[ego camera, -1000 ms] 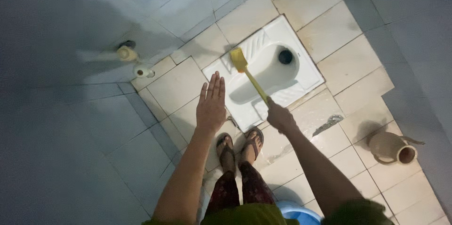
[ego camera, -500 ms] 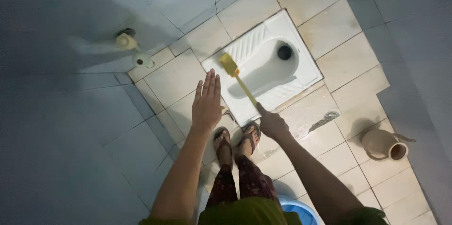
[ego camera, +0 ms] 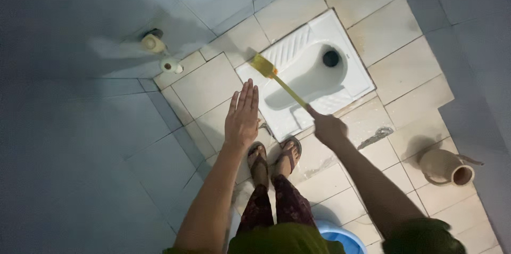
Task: The person scrubs a squat toilet with a yellow long-handled brush, covering the basin and surrounding tiles. They then rinse their hands in a blue bucket and pour water from a small cup into the toilet.
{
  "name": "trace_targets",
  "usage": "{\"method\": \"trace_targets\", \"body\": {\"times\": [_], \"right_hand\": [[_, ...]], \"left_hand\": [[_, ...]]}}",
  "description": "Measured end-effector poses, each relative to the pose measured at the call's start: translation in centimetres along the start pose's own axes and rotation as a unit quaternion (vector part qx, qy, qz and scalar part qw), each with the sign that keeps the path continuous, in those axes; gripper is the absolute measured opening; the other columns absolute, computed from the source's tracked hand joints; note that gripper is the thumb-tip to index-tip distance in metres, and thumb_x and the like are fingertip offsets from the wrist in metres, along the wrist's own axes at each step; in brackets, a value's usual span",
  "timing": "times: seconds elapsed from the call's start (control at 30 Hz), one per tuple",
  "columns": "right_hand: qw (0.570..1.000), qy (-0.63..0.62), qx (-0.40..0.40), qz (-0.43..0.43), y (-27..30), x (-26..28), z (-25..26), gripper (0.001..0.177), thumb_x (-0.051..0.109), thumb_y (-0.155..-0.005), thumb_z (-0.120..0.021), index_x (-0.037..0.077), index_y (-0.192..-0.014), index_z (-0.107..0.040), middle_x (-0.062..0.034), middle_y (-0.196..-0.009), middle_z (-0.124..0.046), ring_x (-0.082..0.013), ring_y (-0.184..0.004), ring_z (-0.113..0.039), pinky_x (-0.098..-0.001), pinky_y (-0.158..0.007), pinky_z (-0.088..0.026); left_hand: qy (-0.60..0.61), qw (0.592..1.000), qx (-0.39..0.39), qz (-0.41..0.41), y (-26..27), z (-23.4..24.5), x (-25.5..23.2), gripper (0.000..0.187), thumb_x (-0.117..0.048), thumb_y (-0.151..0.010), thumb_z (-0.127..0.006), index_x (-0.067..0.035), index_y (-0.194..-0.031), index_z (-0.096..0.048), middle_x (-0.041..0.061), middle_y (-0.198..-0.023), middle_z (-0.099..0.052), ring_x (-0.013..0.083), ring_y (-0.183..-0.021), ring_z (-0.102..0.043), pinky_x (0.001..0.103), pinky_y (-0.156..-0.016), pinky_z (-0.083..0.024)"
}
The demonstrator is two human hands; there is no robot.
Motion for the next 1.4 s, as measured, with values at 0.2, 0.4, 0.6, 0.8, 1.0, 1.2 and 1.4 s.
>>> {"method": "trace_targets", "body": {"times": [0.2,0.4,0.6,0.8,1.0,1.2,1.4], "right_hand": [[0.998,0.055,0.027,-0.032,2.0,-5.5,-0.2,0.067,0.033,-0.106,-0.047,0.056,-0.161,-0.015,-0.0176,-0.104,-0.07,-0.0345,-0.093,-0.075,-0.0503,-0.081,-0.06],[1.0,0.029,-0.006,0.007,-3.2,-3.6,0.9,0.068,0.032,-0.103,-0.051,0.057,-0.159,-0.02,-0.0166,-0.101,-0.072,-0.034,-0.093,-0.074,-0.0509,-0.08,-0.059],[0.997,0.071,-0.029,0.027,-4.3,-6.1,2.6,0.073,0.03,-0.101,-0.054,0.059,-0.158,-0.017,-0.0146,-0.1,-0.071,-0.0313,-0.091,-0.073,-0.0495,-0.077,-0.06],[0.989,0.137,0.045,-0.021,-2.8,-13.4,3.8,0.083,0.021,-0.102,-0.05,0.054,-0.165,-0.007,-0.0134,-0.088,-0.074,-0.0267,-0.079,-0.076,-0.0458,-0.069,-0.063],[0.994,0.09,0.016,0.067,-6.6,-9.6,4.3,0.072,0.029,-0.104,-0.051,0.054,-0.162,-0.015,-0.0169,-0.09,-0.073,-0.0296,-0.078,-0.073,-0.0471,-0.069,-0.06],[0.99,0.078,-0.069,0.091,-9.9,-6.1,4.7,0.073,0.027,-0.101,-0.055,0.057,-0.157,-0.02,-0.0186,-0.096,-0.067,-0.0302,-0.081,-0.072,-0.0443,-0.069,-0.061],[0.993,0.108,0.043,-0.016,-6.5,-17.0,4.8,0.079,0.021,-0.106,-0.048,0.061,-0.162,-0.009,-0.0126,-0.091,-0.071,-0.0234,-0.073,-0.076,-0.038,-0.061,-0.064]], "left_hand": [[-0.045,0.994,0.1,0.029,-1.0,-1.7,0.5,0.095,-0.03,-0.091,-0.066,-0.004,-0.162,-0.008,0.01,-0.172,-0.002,0.0213,-0.158,-0.003,0.04,-0.13,-0.005],[-0.055,0.994,0.096,0.018,-2.2,-0.9,0.9,0.097,-0.027,-0.09,-0.069,-0.002,-0.162,-0.009,0.012,-0.172,-0.002,0.0225,-0.159,-0.004,0.04,-0.13,-0.005],[-0.053,0.997,0.056,0.013,-3.6,-0.5,0.1,0.092,-0.016,-0.085,-0.065,-0.001,-0.161,-0.015,0.013,-0.171,-0.006,0.0225,-0.157,-0.007,0.041,-0.129,-0.008],[-0.038,0.999,0.02,-0.002,-4.3,0.1,-1.5,0.087,-0.013,-0.089,-0.062,-0.001,-0.162,-0.015,0.012,-0.172,-0.008,0.022,-0.159,-0.009,0.04,-0.13,-0.008],[-0.028,0.998,0.063,0.012,-5.6,-1.0,-2.9,0.092,-0.012,-0.085,-0.063,-0.002,-0.161,-0.013,0.012,-0.171,-0.008,0.0224,-0.156,-0.008,0.04,-0.128,-0.008],[-0.041,0.997,0.072,-0.001,-5.9,-1.9,-3.8,0.091,-0.006,-0.084,-0.062,-0.002,-0.161,-0.014,0.012,-0.172,-0.008,0.0213,-0.158,-0.009,0.04,-0.13,-0.008],[-0.046,0.999,0.022,-0.012,-7.6,-0.9,-4.7,0.09,-0.009,-0.086,-0.063,-0.001,-0.161,-0.014,0.012,-0.171,-0.008,0.0224,-0.157,-0.009,0.041,-0.129,-0.007]]}}
Point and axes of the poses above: each hand's wrist, its own y-axis away from the middle knuckle, its own z-axis out of the back of the hand, x = y × z, the point moved 9 cm from there along -y, towards the middle knuckle
